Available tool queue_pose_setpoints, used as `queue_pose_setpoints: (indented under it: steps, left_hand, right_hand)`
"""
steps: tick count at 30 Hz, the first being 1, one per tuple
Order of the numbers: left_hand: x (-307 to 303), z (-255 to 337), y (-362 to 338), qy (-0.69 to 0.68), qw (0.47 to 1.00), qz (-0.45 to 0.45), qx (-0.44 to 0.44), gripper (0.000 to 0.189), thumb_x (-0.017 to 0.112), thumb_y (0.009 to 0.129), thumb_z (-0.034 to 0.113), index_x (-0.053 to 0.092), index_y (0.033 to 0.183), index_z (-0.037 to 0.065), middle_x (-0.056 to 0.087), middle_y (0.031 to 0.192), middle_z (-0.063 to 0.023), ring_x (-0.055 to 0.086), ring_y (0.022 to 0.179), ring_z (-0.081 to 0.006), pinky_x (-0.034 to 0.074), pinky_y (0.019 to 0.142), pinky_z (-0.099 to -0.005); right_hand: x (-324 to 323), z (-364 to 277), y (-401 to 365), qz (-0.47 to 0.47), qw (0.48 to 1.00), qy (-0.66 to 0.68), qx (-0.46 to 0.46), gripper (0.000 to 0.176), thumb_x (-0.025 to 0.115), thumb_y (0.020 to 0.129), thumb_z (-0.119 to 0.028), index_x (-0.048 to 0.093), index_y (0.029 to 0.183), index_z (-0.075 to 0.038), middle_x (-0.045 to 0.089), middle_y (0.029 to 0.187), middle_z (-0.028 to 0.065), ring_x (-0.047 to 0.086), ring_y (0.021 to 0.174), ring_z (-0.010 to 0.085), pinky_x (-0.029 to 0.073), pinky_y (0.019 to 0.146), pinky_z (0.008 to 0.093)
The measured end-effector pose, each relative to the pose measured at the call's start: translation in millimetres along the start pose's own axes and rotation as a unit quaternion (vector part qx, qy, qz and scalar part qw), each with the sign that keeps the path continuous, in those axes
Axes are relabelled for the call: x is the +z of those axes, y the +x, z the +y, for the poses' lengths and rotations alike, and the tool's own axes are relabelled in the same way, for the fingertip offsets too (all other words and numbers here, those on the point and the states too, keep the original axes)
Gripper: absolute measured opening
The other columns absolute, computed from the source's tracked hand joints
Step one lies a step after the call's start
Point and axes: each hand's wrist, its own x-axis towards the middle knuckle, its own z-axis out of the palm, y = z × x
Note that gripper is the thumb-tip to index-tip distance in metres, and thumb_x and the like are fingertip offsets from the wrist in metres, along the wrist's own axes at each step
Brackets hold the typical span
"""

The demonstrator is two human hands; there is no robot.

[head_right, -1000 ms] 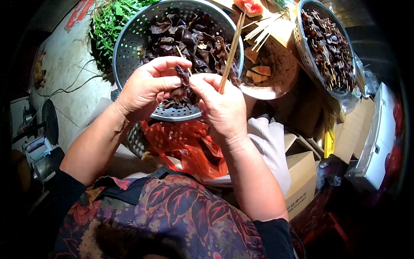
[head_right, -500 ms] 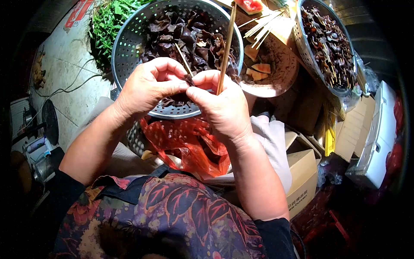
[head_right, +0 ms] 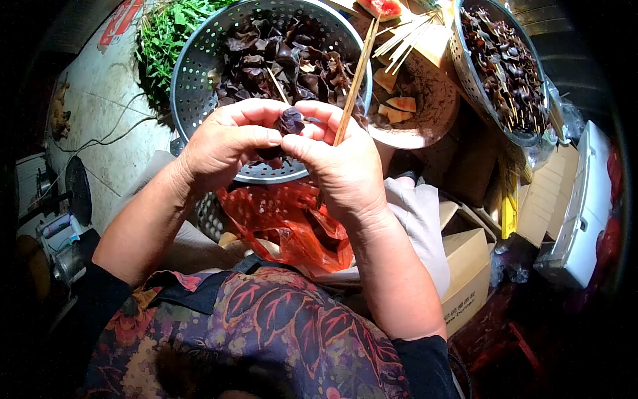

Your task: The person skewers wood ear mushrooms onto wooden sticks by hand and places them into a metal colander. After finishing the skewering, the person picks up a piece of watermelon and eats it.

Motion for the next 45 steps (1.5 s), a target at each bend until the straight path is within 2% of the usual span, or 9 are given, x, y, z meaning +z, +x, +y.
queue_pose_setpoints:
  steps: [5,13,18,21,31,38,39,41,45]
  left_hand:
    - [-4,-3,1,-0.031,0.999,0.0,-0.007,0.026,0.056,0.083,0.004,0.056,0.109,0.0,0.062,0.096,-0.0076,0.059,0.088,-0.0146,0.049,0.081,-0.0293]
    - [-1,-5,1,-0.035,0.998,0.039,-0.016,0.026,0.057,0.083,0.005,0.056,0.109,0.001,0.062,0.095,-0.0066,0.059,0.086,-0.0143,0.05,0.079,-0.0286]
    - [-4,-3,1,0.095,0.993,-0.013,0.066,0.032,0.064,0.079,0.004,0.055,0.11,0.0,0.061,0.096,-0.0047,0.059,0.088,-0.0118,0.049,0.081,-0.0259]
    - [-5,-6,3,0.119,0.99,-0.036,0.074,0.034,0.066,0.076,0.001,0.055,0.108,0.001,0.061,0.095,-0.004,0.058,0.088,-0.0108,0.048,0.081,-0.0254]
    - [-4,-7,0,0.065,0.997,-0.017,0.037,0.025,0.067,0.076,0.002,0.057,0.099,0.002,0.062,0.087,-0.0033,0.06,0.081,-0.0111,0.05,0.076,-0.0258]
    - [-8,-3,-1,0.034,0.999,0.019,0.016,0.025,0.061,0.073,-0.002,0.059,0.098,0.002,0.062,0.085,-0.005,0.059,0.072,-0.0125,0.051,0.068,-0.0269]
    - [-8,-5,0,0.034,0.999,0.019,0.016,0.025,0.061,0.073,-0.002,0.059,0.098,0.002,0.062,0.085,-0.005,0.059,0.072,-0.0125,0.051,0.068,-0.0269]
    - [-9,-8,3,-0.088,0.996,0.027,-0.001,0.025,0.06,0.073,-0.001,0.058,0.098,0.002,0.061,0.087,-0.0062,0.059,0.076,-0.0135,0.051,0.067,-0.0271]
    - [-7,0,-1,-0.098,0.994,0.019,-0.046,0.023,0.06,0.076,0.0,0.057,0.098,0.002,0.06,0.089,-0.006,0.059,0.079,-0.0147,0.052,0.067,-0.029]
  right_hand:
    - [7,-8,-2,-0.017,0.998,0.039,0.049,0.028,0.069,0.077,-0.004,0.059,0.102,0.001,0.06,0.084,0.0017,0.057,0.073,0.0075,0.046,0.064,0.0177]
    - [6,-6,0,0.011,0.999,-0.005,0.048,0.013,0.069,0.078,-0.007,0.059,0.086,-0.004,0.058,0.071,-0.0019,0.046,0.054,0.0023,0.035,0.046,0.0166]
    - [1,0,3,0.005,1.0,-0.013,0.026,0.013,0.069,0.077,-0.007,0.058,0.084,-0.006,0.056,0.068,-0.0021,0.046,0.052,0.0026,0.034,0.045,0.0163]
    - [0,3,4,0.003,1.0,-0.018,0.021,0.013,0.069,0.077,-0.006,0.058,0.084,-0.006,0.056,0.068,-0.0022,0.045,0.051,0.0028,0.034,0.045,0.0162]
    - [-5,3,5,-0.054,0.994,0.009,0.099,0.009,0.067,0.077,-0.008,0.059,0.082,-0.006,0.056,0.068,-0.0029,0.045,0.051,0.0018,0.031,0.044,0.014]
    - [2,0,4,-0.024,0.996,0.005,0.088,0.009,0.067,0.077,-0.007,0.059,0.082,-0.006,0.055,0.068,-0.0037,0.043,0.049,0.0015,0.032,0.043,0.0149]
    - [2,-1,4,-0.04,0.995,0.022,0.084,0.01,0.067,0.078,-0.007,0.059,0.083,-0.006,0.056,0.069,-0.0036,0.044,0.05,0.0014,0.033,0.043,0.0147]
    - [0,-2,3,-0.055,0.995,0.04,0.08,0.01,0.067,0.078,-0.007,0.059,0.084,-0.006,0.056,0.07,-0.0035,0.044,0.05,0.0013,0.033,0.044,0.0145]
    - [-2,-1,4,-0.034,0.997,0.019,0.062,0.01,0.067,0.079,-0.007,0.06,0.087,-0.005,0.056,0.071,-0.0031,0.045,0.051,0.0011,0.033,0.044,0.014]
